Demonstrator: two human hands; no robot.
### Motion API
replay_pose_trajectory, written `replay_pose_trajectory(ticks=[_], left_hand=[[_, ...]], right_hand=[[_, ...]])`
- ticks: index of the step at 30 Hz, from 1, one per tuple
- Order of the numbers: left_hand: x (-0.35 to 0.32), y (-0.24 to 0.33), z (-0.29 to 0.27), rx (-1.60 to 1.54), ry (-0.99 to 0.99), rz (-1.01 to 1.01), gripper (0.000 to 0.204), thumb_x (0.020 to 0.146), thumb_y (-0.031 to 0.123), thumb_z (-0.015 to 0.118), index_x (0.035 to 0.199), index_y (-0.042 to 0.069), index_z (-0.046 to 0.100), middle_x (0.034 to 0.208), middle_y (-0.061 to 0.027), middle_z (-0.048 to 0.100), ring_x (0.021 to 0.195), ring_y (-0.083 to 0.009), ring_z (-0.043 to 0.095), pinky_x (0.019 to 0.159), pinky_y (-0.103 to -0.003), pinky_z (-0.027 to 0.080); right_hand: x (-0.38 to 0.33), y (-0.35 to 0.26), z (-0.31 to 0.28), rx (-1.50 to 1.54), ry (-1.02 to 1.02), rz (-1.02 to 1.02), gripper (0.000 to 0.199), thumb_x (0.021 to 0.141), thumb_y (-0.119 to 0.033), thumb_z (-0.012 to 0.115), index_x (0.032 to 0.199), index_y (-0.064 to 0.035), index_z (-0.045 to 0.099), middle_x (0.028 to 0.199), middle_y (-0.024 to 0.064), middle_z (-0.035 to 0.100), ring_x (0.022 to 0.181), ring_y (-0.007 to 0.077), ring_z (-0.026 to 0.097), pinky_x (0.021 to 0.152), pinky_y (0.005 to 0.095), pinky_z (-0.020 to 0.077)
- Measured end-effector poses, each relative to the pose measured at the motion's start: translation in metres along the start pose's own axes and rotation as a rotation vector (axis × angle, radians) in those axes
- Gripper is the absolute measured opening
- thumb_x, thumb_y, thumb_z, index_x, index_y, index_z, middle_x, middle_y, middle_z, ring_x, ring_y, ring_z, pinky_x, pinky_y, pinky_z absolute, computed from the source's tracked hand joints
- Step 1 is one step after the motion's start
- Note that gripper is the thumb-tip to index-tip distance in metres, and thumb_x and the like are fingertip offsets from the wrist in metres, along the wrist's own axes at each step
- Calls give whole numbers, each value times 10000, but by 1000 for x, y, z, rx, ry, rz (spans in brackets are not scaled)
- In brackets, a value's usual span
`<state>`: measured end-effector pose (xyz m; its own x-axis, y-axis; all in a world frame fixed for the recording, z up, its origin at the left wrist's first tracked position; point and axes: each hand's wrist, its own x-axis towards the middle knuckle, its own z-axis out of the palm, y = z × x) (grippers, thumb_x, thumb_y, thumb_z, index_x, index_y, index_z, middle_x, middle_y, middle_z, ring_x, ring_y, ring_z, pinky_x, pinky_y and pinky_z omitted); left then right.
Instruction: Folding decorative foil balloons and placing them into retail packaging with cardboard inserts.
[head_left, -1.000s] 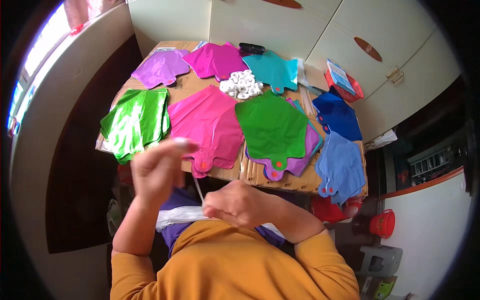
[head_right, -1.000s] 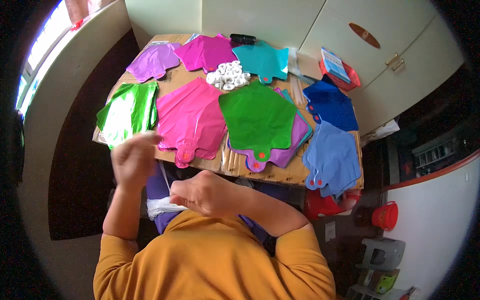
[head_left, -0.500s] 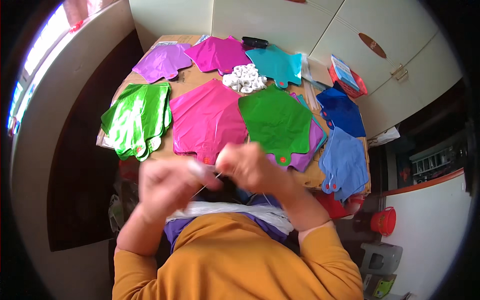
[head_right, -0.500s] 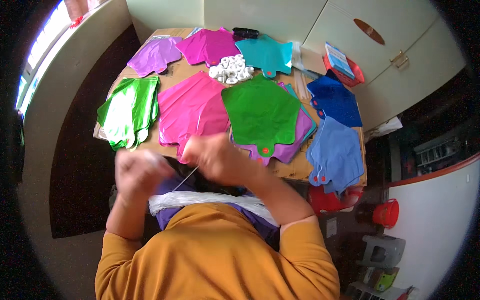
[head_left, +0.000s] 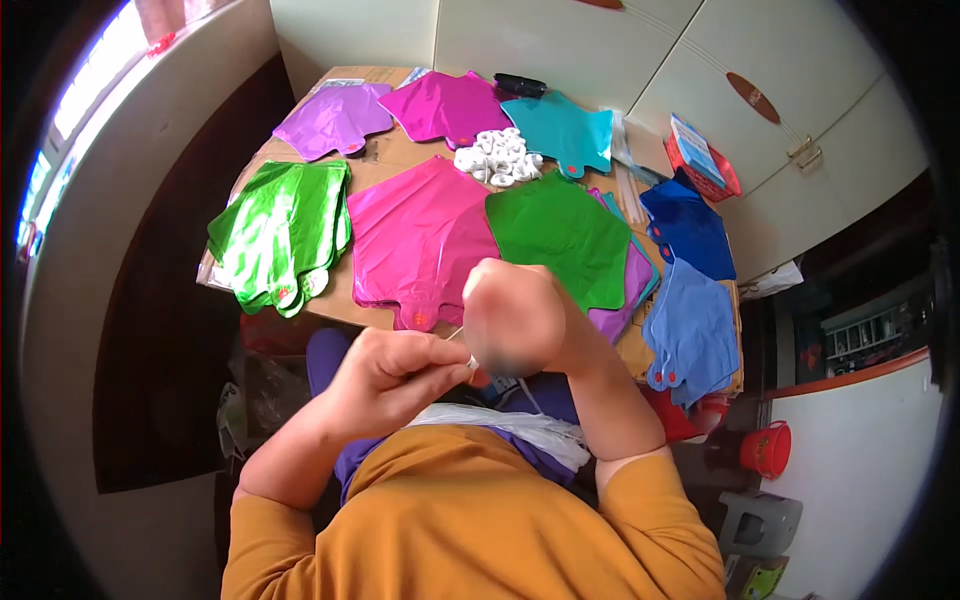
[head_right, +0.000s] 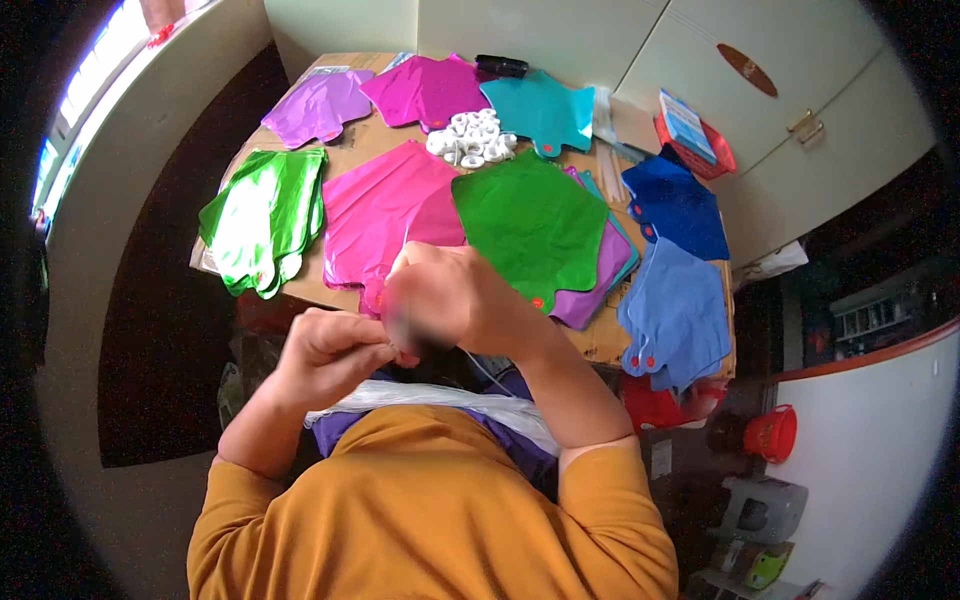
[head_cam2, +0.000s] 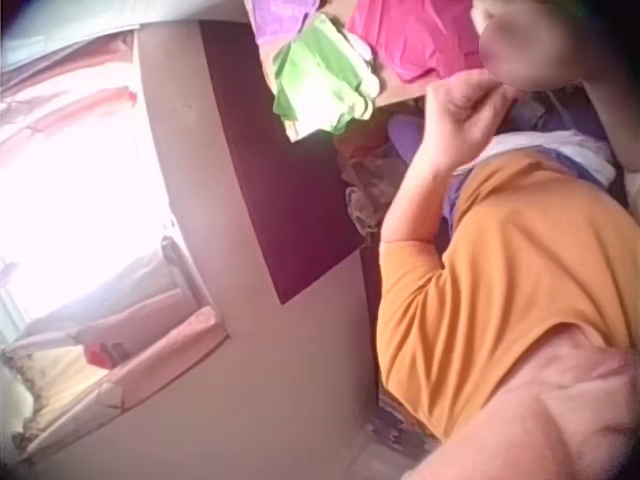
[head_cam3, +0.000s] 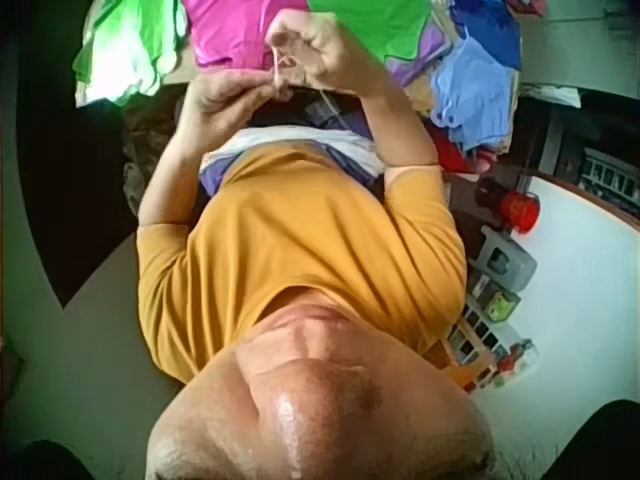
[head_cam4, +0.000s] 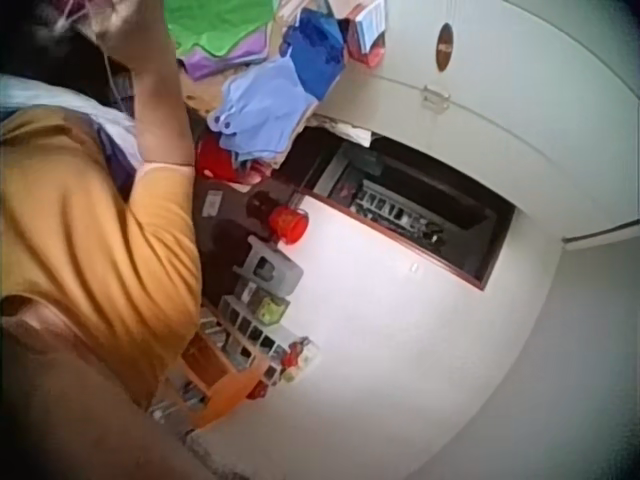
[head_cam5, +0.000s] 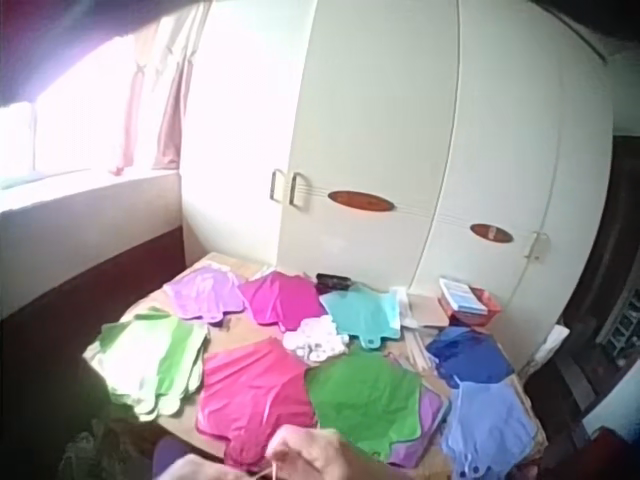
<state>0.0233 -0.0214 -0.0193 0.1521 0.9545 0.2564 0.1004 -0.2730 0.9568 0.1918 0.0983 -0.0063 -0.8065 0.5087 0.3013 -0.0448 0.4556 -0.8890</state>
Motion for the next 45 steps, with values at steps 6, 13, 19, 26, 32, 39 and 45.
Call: replay_pose_trajectory(ticks=[6,13,19,26,32,39,45], left_hand=[[5,-2,-26,-954,-23,-16,218,945,103,521,1091,-20,625,816,-116,697,372,-36,330,349,-205,240],[10,-29,-13,531,416,208,129,894,22,585,981,8,679,860,-98,706,585,-114,607,559,-243,487],[-6,-2,-13,-861,4,29,176,927,44,533,1032,-29,654,880,-172,694,435,-31,401,397,-193,298],[-2,-5,-8,104,-149,15,217,830,-74,614,1037,-20,657,933,-71,710,828,-127,660,753,-304,535],[16,-17,-15,31,408,90,180,887,3,565,1034,-23,664,845,-76,700,605,-94,590,545,-227,481],[8,1,-17,-449,111,24,177,908,15,540,1021,8,676,874,-63,716,483,-62,554,430,-202,438],[5,-7,8,4,-117,205,244,818,-81,609,1035,10,676,788,-48,695,512,-58,571,466,-222,462]], right_hand=[[-29,20,28,536,-223,268,309,1013,-292,432,846,-49,526,621,-3,504,537,70,436,498,242,363],[-19,-16,26,62,-129,-176,181,929,-180,589,831,-27,594,741,94,611,637,238,601,592,302,469],[2,27,12,172,1,-121,108,900,-78,597,819,-8,585,706,39,580,665,132,565,603,279,449],[-3,-8,-1,-25,67,-244,124,917,-103,574,819,-29,584,694,83,560,637,236,589,575,315,460],[-26,5,21,-102,-310,-171,141,903,-104,589,792,-21,569,695,101,557,624,214,578,597,303,456],[-14,15,6,-179,-140,-83,183,919,-126,567,769,-23,582,696,81,570,632,186,565,604,313,456],[1,-1,-16,-87,149,-35,138,904,-90,555,790,-14,569,713,61,568,661,136,554,589,275,435]])
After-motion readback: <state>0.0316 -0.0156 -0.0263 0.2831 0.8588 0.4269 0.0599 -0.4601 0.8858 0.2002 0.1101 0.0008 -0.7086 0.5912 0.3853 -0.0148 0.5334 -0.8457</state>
